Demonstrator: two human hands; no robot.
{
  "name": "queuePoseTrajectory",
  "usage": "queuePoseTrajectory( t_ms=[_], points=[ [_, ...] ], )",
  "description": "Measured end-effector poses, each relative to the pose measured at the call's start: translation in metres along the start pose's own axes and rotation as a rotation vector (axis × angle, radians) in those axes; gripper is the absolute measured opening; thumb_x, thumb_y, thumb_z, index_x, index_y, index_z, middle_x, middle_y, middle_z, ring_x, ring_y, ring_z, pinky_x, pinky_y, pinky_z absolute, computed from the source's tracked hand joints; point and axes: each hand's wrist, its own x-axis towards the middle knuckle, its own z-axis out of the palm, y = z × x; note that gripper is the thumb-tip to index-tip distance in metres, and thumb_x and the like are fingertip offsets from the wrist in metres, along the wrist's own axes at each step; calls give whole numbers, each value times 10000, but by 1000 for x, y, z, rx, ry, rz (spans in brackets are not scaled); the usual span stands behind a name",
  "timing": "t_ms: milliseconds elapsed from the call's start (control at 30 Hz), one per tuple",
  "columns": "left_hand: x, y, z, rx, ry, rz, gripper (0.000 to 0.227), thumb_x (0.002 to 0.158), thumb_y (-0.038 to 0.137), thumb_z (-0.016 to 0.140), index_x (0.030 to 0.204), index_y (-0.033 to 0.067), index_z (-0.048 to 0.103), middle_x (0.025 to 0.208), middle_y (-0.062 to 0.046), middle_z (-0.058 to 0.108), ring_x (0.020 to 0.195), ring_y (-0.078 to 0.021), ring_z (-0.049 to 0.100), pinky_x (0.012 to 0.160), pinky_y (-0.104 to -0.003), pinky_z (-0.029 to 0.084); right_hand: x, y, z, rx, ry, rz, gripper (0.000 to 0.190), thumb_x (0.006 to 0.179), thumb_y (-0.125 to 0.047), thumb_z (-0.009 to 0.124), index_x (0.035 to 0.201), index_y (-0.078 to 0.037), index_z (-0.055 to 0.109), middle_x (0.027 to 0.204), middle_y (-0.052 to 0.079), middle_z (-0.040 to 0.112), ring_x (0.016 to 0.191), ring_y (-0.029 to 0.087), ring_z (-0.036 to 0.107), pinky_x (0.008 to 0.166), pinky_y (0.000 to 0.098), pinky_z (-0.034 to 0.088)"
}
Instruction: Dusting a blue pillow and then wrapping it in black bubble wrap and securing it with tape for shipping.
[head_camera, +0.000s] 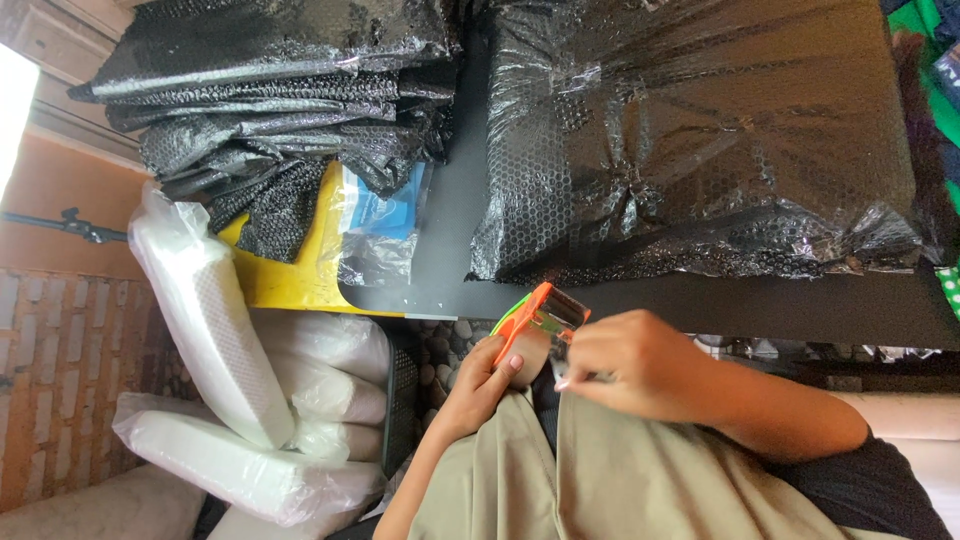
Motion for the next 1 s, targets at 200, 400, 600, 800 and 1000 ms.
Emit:
queuePoseTrajectory(
  t_ms=[200,400,600,800,1000],
  points=[
    [1,1,1,78,-3,-108,389,1090,366,460,801,125,359,812,33,360,780,-149,367,739,-330,324,6,-14,-1,272,-88,-120,247,916,-166,799,764,-121,611,676,7,573,565,183,529,537,344,382],
    [-4,4,-11,-32,-69,2,379,1081,407,440,880,86,461,901,-13,438,853,-173,419,823,-305,357,4,76,-31,493,295,667,228,749,-105,905,725,-84,679,635,65,742,571,65,663,537,170,491],
    [-8,-38,-4,-124,-12,100,370,1022,243,600,726,95,435,744,-63,444,737,-251,470,733,-397,411,-8,134,-5,723,363,678,236,736,-25,891,773,16,662,621,93,672,520,96,632,435,160,430],
    [-9,-48,9,-113,114,138,436,970,230,730,673,99,438,678,-65,433,661,-253,463,672,-371,393,-17,154,6,745,353,736,235,734,-8,881,765,12,650,637,79,649,540,108,657,423,152,429],
    [-10,-41,10,-64,193,248,434,989,236,705,666,95,453,662,-81,449,627,-299,480,642,-377,397,-24,184,37,838,309,773,255,731,-21,902,755,13,650,589,112,646,487,124,638,393,162,409]
  ],
)
